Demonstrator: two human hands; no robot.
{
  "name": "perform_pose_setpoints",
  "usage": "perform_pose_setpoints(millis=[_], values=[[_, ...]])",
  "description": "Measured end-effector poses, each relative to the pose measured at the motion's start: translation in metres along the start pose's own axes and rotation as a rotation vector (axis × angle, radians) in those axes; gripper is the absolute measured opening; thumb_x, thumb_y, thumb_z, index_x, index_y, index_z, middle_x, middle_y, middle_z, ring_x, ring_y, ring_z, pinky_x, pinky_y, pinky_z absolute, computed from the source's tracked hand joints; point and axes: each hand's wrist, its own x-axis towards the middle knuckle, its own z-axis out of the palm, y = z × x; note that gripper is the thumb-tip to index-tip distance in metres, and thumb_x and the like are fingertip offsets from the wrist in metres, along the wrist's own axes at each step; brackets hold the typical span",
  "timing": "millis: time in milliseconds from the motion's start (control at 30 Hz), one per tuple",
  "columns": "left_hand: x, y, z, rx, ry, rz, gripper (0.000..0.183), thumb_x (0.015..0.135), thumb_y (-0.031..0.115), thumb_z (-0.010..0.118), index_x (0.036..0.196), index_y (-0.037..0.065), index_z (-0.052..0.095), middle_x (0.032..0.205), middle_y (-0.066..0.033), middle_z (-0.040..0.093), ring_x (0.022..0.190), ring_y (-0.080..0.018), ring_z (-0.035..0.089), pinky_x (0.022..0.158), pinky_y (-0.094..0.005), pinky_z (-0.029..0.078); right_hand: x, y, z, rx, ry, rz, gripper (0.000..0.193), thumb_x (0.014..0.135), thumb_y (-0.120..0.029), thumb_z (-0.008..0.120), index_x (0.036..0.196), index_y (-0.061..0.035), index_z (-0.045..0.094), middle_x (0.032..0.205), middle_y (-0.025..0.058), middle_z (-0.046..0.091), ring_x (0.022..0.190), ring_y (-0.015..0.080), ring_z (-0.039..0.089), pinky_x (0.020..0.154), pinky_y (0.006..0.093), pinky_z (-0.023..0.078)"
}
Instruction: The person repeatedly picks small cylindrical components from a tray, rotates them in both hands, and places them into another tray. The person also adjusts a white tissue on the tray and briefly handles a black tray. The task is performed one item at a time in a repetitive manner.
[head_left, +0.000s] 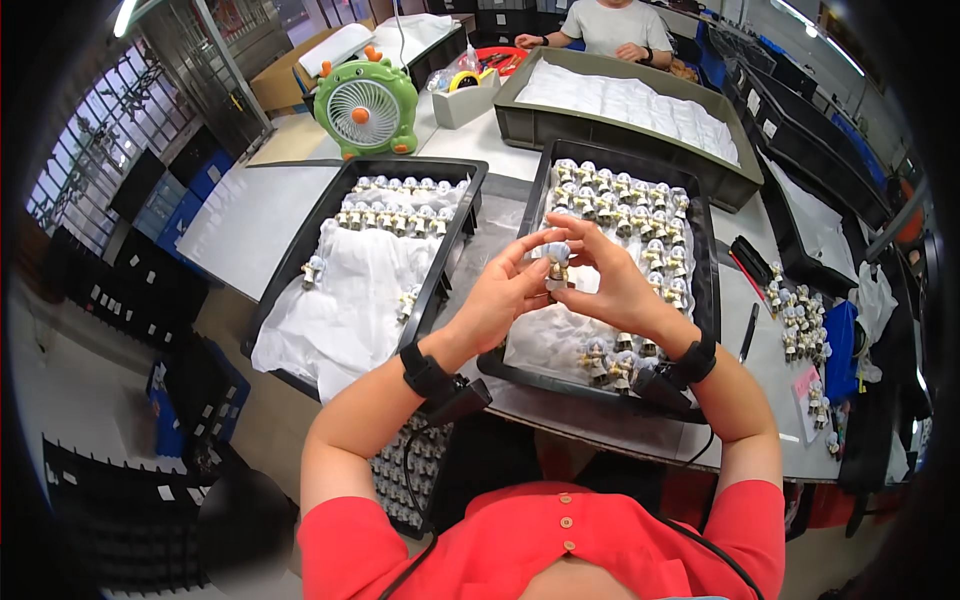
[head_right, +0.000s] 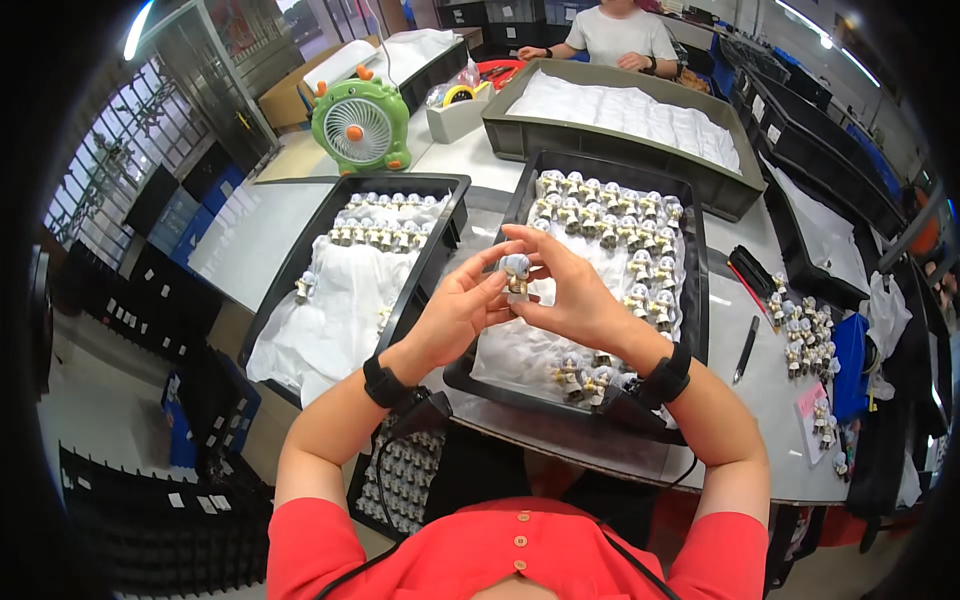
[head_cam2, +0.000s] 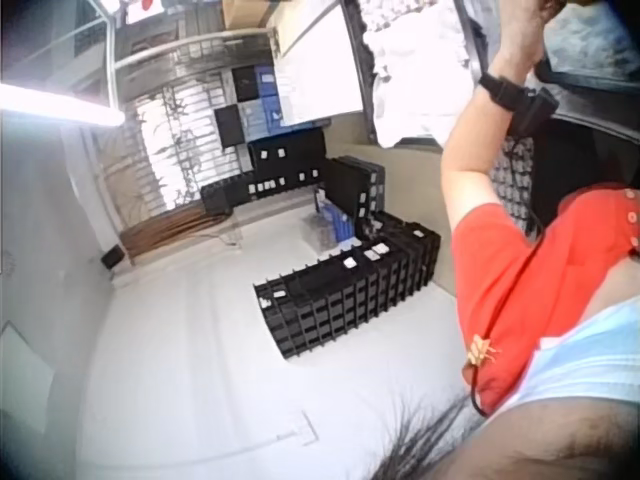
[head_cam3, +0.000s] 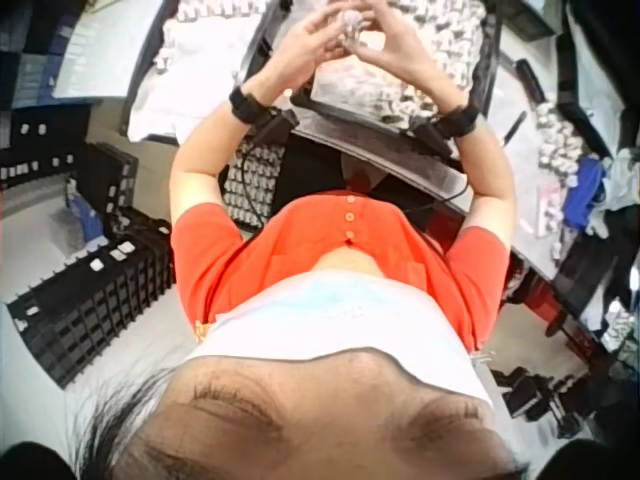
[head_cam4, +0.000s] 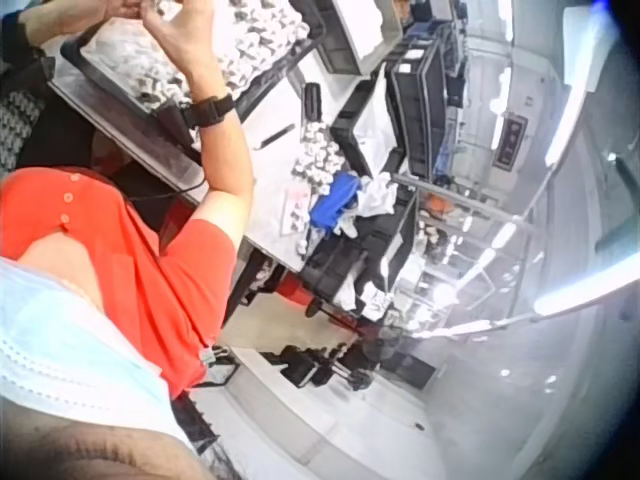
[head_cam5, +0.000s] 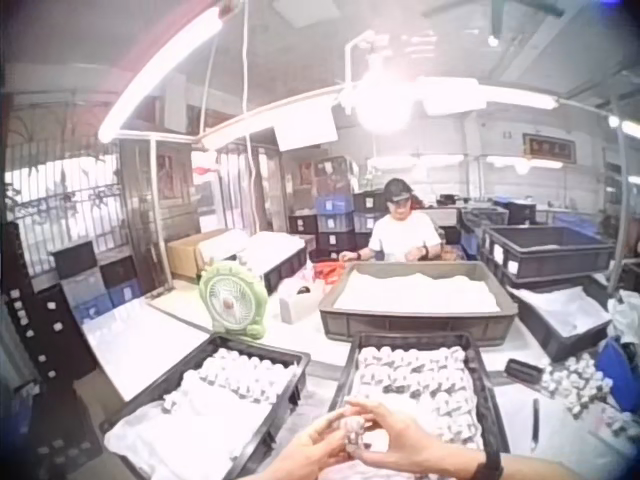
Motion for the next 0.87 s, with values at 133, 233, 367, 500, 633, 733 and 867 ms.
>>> perform_pose_setpoints(millis=[133,233,367,500,633,733,867], values=[[0.000,-0.001,-0.004,-0.097,0.006,0.025,0.046,0.093,0.022,0.049,0.133,0.005,0.034,0.120,-0.0100,0.052,0.102,-0.0238,0.059,0.087,-0.0350,0.049,0.001,0.003,-0.001,-0.037,-0.069,0.031,0.085,0.068,-0.008,0.074,0.140,-0.0126,0.029,0.133,0.0093,0.042,0.114,0.0207,0.047,0.091,0.0351,0.042],[-0.001,-0.004,-0.005,-0.140,0.025,0.035,0.045,0.093,0.021,0.049,0.133,0.005,0.035,0.121,-0.0104,0.052,0.103,-0.0238,0.058,0.087,-0.0352,0.049,-0.003,0.006,0.008,-0.065,-0.022,-0.028,0.092,0.065,-0.011,0.078,0.140,-0.0150,0.026,0.124,0.0109,0.047,0.111,0.0248,0.049,0.092,0.0367,0.041],[-0.002,-0.009,-0.008,-0.084,0.045,0.006,0.044,0.094,0.021,0.048,0.132,0.005,0.035,0.121,-0.0109,0.051,0.104,-0.0244,0.058,0.087,-0.0360,0.049,-0.009,0.015,0.012,-0.013,0.052,0.055,0.096,0.064,-0.011,0.078,0.142,-0.0152,0.023,0.128,0.0088,0.047,0.113,0.0244,0.049,0.089,0.0348,0.043],[-0.003,-0.009,-0.007,-0.096,0.083,-0.033,0.042,0.094,0.020,0.047,0.132,0.005,0.035,0.122,-0.0116,0.051,0.104,-0.0251,0.058,0.088,-0.0365,0.049,-0.011,0.018,0.016,0.013,0.040,0.040,0.097,0.064,-0.011,0.078,0.143,-0.0153,0.020,0.128,0.0091,0.047,0.113,0.0237,0.049,0.088,0.0344,0.043],[-0.001,-0.010,-0.008,-0.174,0.038,-0.053,0.042,0.094,0.021,0.048,0.130,0.004,0.033,0.114,-0.0093,0.054,0.103,-0.0222,0.058,0.082,-0.0349,0.050,-0.012,0.021,0.017,-0.028,0.041,-0.010,0.098,0.063,-0.010,0.078,0.142,-0.0151,0.020,0.127,0.0098,0.047,0.108,0.0239,0.051,0.089,0.0347,0.044],[0.000,-0.008,-0.009,-0.235,-0.039,-0.098,0.041,0.096,0.023,0.042,0.132,0.005,0.032,0.122,-0.0110,0.050,0.105,-0.0245,0.057,0.081,-0.0347,0.050,-0.012,0.020,0.018,0.037,0.072,0.009,0.098,0.063,-0.010,0.078,0.142,-0.0147,0.021,0.126,0.0110,0.047,0.107,0.0239,0.051,0.090,0.0346,0.044],[0.002,-0.008,-0.010,-0.259,-0.083,-0.100,0.042,0.097,0.024,0.039,0.134,0.006,0.029,0.129,-0.0121,0.045,0.107,-0.0261,0.056,0.081,-0.0345,0.050,-0.013,0.019,0.017,0.132,0.058,0.103,0.100,0.062,-0.010,0.079,0.142,-0.0163,0.020,0.129,0.0105,0.045,0.113,0.0275,0.049,0.094,0.0361,0.043]])
